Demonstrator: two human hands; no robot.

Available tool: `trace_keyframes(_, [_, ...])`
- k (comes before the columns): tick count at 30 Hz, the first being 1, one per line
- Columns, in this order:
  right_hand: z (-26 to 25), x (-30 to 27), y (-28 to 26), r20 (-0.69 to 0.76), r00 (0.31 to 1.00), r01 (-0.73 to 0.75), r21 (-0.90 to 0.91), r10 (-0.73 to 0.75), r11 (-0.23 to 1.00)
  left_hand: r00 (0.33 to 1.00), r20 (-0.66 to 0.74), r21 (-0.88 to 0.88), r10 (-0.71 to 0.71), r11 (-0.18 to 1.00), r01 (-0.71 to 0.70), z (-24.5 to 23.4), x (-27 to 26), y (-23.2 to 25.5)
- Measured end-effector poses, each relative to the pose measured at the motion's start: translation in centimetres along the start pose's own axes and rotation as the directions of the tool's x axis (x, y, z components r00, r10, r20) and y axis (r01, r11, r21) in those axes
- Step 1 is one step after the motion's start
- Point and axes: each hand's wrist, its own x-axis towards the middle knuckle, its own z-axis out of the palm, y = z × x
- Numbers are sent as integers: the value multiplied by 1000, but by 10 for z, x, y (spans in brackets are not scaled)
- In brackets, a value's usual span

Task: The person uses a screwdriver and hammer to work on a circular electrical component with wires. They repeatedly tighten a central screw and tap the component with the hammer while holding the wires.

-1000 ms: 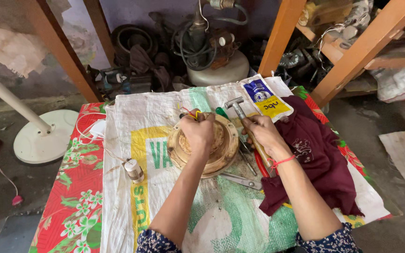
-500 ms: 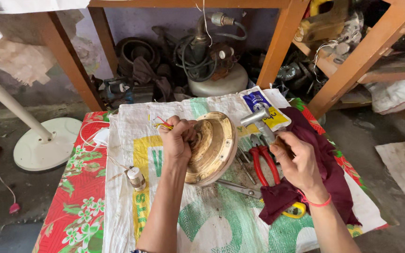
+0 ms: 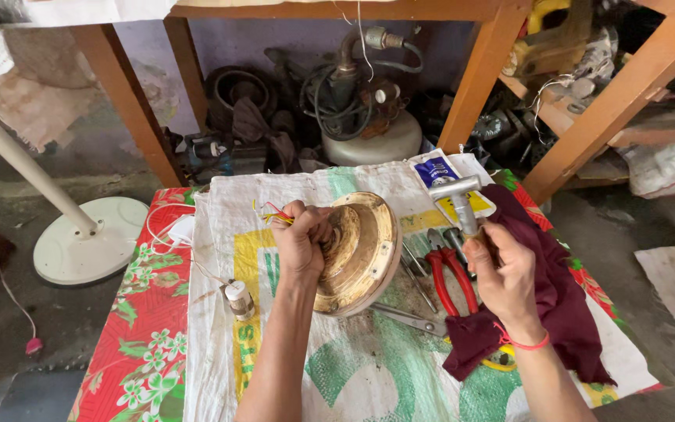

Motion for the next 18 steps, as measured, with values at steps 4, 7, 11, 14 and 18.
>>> trace_keyframes(4, [3, -20, -11, -34, 995, 97, 76, -94, 992, 1000, -26, -9, 0, 1000, 0, 0, -1, -4])
trace_keyframes(7, [12, -29, -13, 33, 944, 328, -194, -328, 924, 995, -99, 31, 15, 999, -12, -2, -2, -5])
trace_keyframes(11, [4, -27, -9, 29, 965, 260, -198, -259, 945, 992, -106, 16, 64, 998, -63, -5, 3, -6])
trace_keyframes(14, [8, -34, -14, -104, 983, 139, -121, -152, 983, 987, -140, 18, 82, 997, -80, -5, 2, -2])
trace_keyframes(18, [6, -32, -12, -41, 987, 140, -221, -152, 965, 999, -9, 38, 47, 998, -46, -1, -4, -6])
